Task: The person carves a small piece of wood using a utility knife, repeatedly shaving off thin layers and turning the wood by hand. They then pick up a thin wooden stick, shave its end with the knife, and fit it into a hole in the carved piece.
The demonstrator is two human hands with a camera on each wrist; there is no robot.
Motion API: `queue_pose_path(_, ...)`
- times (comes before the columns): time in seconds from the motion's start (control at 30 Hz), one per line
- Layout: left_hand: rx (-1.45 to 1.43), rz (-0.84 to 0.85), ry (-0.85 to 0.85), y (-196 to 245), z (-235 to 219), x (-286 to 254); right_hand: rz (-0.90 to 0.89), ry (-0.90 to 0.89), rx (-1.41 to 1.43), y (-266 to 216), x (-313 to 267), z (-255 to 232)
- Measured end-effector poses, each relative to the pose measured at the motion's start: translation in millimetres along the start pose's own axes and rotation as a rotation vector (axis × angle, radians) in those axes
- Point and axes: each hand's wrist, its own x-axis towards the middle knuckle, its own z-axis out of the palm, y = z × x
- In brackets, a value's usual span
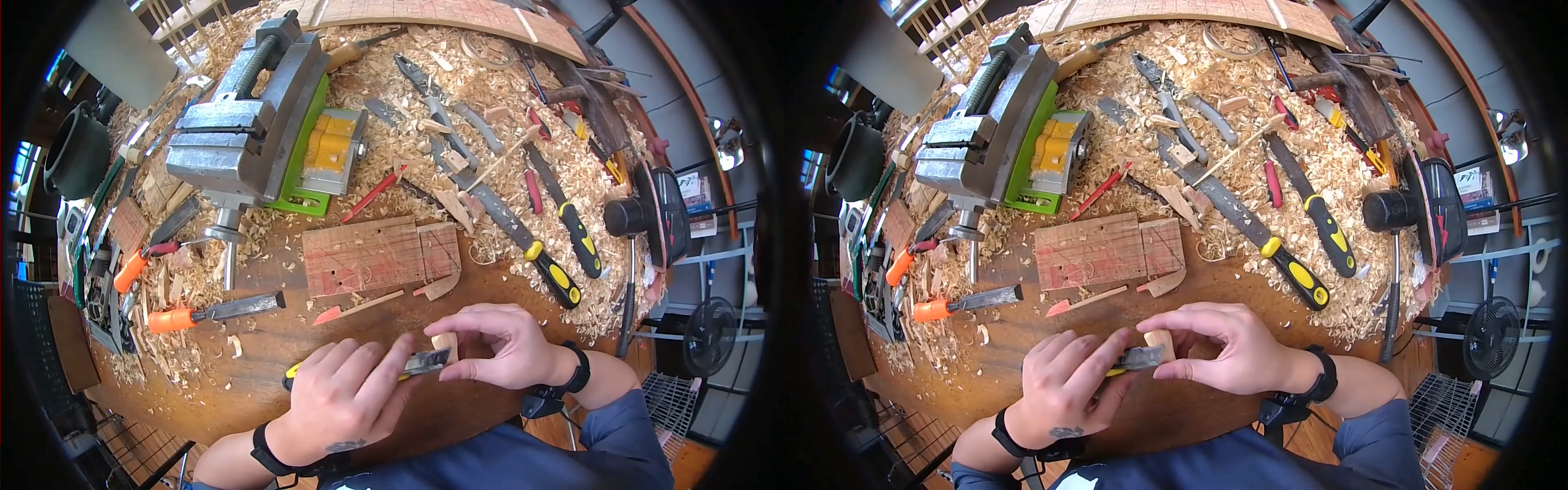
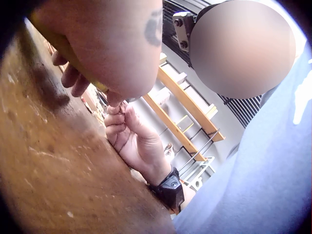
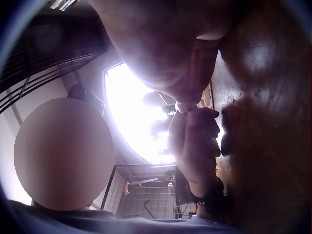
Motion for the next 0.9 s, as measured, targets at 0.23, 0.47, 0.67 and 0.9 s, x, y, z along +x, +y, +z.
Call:
queue_pose_path(0.23, 0.01, 0.004, -0.012, -2.6, -4.2, 0.9, 0.008, 0.015, -0.019, -0.4, -0.4, 0.5)
queue_pose_path(0.47, 0.018, -0.017, -0.018, -3.2, -3.6, -1.6, 0.012, 0.021, 0.038, 1.9, -1.1, 1.8)
queue_pose_path(0.67, 0.087, -0.047, 0.083, -11.2, -9.0, 0.7, -0.007, 0.02, 0.036, -1.0, -0.7, 1.1)
queue_pose_path(0.9, 0.13, -0.064, 0.136, -17.9, -17.4, 1.4, 0.094, -0.019, 0.276, 0.8, -2.8, 1.1)
